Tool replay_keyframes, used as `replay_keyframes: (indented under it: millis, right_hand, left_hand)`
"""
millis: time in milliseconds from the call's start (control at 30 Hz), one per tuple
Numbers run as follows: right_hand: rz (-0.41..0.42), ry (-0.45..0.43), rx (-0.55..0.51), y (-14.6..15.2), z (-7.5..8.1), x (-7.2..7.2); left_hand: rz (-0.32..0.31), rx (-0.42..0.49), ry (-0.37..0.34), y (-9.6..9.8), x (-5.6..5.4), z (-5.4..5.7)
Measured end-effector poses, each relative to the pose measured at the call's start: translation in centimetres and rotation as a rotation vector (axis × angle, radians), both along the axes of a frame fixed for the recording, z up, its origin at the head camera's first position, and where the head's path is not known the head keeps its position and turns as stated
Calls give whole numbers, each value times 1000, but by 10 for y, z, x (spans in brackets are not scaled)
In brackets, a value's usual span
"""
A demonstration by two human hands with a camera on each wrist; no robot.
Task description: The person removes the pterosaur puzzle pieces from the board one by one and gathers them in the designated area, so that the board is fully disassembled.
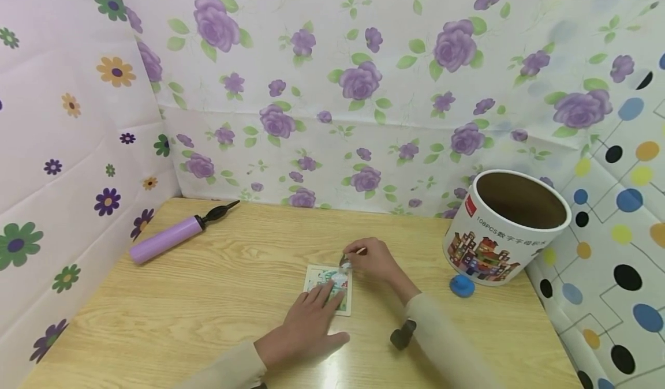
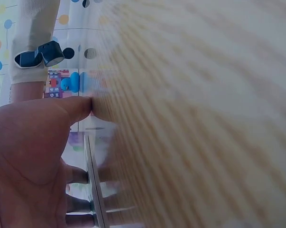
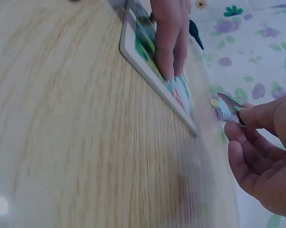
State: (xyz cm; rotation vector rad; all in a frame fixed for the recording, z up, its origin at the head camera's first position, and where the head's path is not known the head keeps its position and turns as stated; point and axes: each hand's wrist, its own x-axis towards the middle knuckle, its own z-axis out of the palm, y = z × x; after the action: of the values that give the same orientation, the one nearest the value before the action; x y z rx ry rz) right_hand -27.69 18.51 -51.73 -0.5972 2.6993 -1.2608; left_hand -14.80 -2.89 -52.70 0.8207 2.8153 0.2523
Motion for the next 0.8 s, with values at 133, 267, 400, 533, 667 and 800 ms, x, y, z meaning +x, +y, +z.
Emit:
replay_keyframes:
  millis: [133,267,400,533,667,800]
  right_hand:
    - [-49,-24,17,15,0,2]
    - [-70,-49,35,26,-3,3]
    - [-68,-58,50,34,-5,4]
    - [-73,-70,57,36,-7,4]
    - [-88,-73,76,37,-11,4]
    - [-108,-66,99,37,-15,3]
  left_hand:
    - [-3,-11,5,1,0,-1]
    - [-8,-17,13,2,0,0]
    - [-2,-22,11,3,1,2]
    - [7,-22,6,3,2,2]
    - [13,-17,-4,3,1,1]
    - [13,-6,-10,3,0,0]
